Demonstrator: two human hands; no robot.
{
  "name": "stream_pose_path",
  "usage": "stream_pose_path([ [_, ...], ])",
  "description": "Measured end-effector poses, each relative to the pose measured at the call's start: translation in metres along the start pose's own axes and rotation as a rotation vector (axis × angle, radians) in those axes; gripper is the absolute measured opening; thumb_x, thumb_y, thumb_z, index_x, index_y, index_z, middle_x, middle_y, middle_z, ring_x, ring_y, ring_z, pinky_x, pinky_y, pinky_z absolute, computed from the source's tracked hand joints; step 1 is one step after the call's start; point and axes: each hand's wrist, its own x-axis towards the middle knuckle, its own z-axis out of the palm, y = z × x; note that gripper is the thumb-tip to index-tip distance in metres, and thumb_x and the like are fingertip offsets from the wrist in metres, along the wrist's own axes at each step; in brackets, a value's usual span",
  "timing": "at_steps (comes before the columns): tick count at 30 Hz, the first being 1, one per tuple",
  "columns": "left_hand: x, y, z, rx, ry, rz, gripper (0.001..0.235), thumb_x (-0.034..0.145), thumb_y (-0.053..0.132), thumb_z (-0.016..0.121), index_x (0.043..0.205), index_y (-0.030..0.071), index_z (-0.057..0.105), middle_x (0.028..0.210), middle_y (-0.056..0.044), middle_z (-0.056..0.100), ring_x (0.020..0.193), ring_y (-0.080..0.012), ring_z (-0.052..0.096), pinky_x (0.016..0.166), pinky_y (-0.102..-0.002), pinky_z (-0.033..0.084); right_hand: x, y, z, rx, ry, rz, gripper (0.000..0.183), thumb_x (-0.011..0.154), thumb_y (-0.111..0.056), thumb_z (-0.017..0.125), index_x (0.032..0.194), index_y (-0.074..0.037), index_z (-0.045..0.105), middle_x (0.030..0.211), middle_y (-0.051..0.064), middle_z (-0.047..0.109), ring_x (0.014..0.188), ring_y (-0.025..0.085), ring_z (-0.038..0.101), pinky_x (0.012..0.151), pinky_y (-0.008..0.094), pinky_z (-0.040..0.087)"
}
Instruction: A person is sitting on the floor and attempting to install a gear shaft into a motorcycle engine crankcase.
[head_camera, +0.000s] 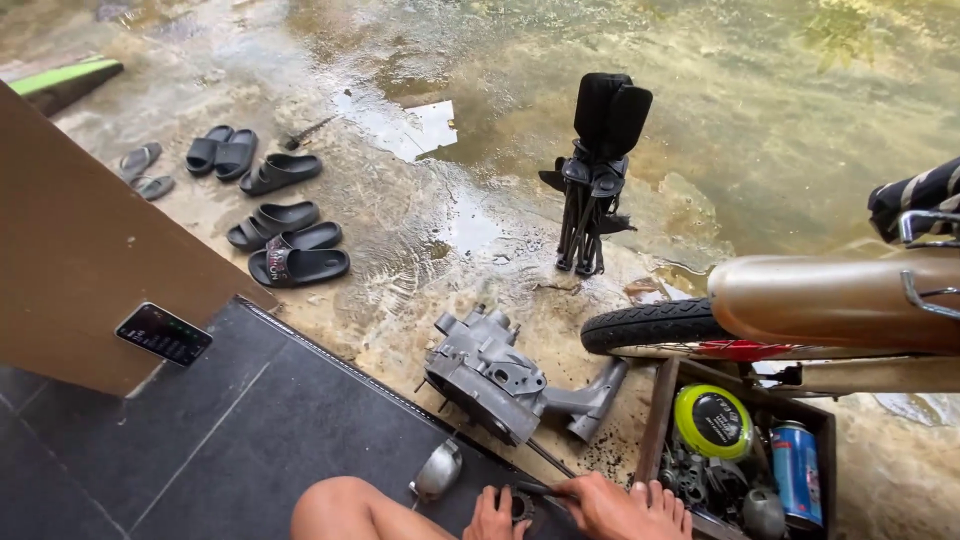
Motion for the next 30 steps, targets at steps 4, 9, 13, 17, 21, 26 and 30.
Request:
stream_pose_path([
  [4, 0.015, -0.012, 0.031, -0.011, -0.039, -0.014, 0.075, 0.089, 0.052, 0.082, 0.146, 0.024, 0.042, 0.136, -0.003, 0.036, 0.126, -0.0254, 0.042, 0.088, -0.042, 0.049, 0.120, 0.032, 0.042, -0.030, 0.115, -0.345, 0.032, 0.106, -0.039, 0.047, 0.128, -0.033, 0.070, 0.139, -0.005, 0.065, 0.124, 0.027, 0.061, 0.108, 0.053, 0.034],
  [9, 0.055, -0.029, 0.096, -0.008, 0.845, 0.207, 0.026, 0.078, 0.017, 0.062, 0.100, 0.017, 0.075, 0.085, -0.006, 0.060, 0.068, -0.0290, 0.061, 0.068, -0.038, 0.055, 0.217, 0.039, 0.066, -0.024, 0.282, -0.709, 0.032, 0.097, -0.015, 0.059, 0.123, -0.026, 0.076, 0.108, -0.002, 0.079, 0.094, 0.017, 0.075, 0.080, 0.035, 0.054],
  [13, 0.065, -0.039, 0.110, -0.006, 0.692, 0.223, 0.021, 0.090, 0.018, 0.064, 0.108, 0.016, 0.074, 0.091, -0.008, 0.061, 0.075, -0.0303, 0.062, 0.075, -0.039, 0.054, 0.202, 0.055, 0.054, -0.002, 0.147, -0.347, 0.032, 0.104, -0.020, 0.062, 0.135, -0.029, 0.068, 0.101, -0.008, 0.078, 0.059, 0.000, 0.053, 0.053, 0.011, 0.042],
  [17, 0.084, -0.033, 0.112, -0.031, 0.939, 0.306, 0.022, 0.095, 0.024, 0.057, 0.092, 0.014, 0.076, 0.076, -0.010, 0.061, 0.057, -0.0292, 0.058, 0.061, -0.040, 0.054, 0.214, 0.036, 0.064, -0.066, 0.249, -0.489, 0.033, 0.099, -0.027, 0.063, 0.128, -0.038, 0.073, 0.100, -0.011, 0.077, 0.080, 0.007, 0.068, 0.076, 0.023, 0.052],
  [21, 0.074, -0.039, 0.111, -0.049, 1.105, 0.421, 0.028, 0.093, 0.019, 0.050, 0.090, 0.011, 0.077, 0.078, -0.014, 0.068, 0.054, -0.0299, 0.063, 0.058, -0.041, 0.056, 0.186, 0.021, 0.051, -0.090, 0.231, -0.571, 0.032, 0.099, -0.018, 0.059, 0.124, -0.029, 0.075, 0.110, -0.005, 0.078, 0.091, 0.011, 0.073, 0.084, 0.025, 0.062],
  [26, 0.035, -0.033, 0.064, 0.048, 0.138, 0.159, 0.075, 0.082, 0.053, 0.086, 0.136, 0.017, 0.050, 0.116, -0.007, 0.049, 0.104, -0.0319, 0.051, 0.072, -0.048, 0.048, 0.212, 0.035, 0.053, -0.081, 0.269, -0.399, 0.027, 0.099, -0.019, 0.063, 0.123, -0.025, 0.074, 0.098, -0.007, 0.080, 0.054, 0.003, 0.050, 0.048, 0.016, 0.040],
  [30, 0.070, -0.037, 0.108, 0.018, 0.968, 0.362, 0.023, 0.093, 0.017, 0.054, 0.096, 0.011, 0.076, 0.078, -0.011, 0.064, 0.058, -0.0291, 0.061, 0.062, -0.041, 0.055, 0.200, 0.009, 0.066, -0.054, 0.258, -0.668, 0.019, 0.102, -0.026, 0.067, 0.117, -0.021, 0.077, 0.092, -0.003, 0.073, 0.077, 0.011, 0.063, 0.074, 0.027, 0.052],
])
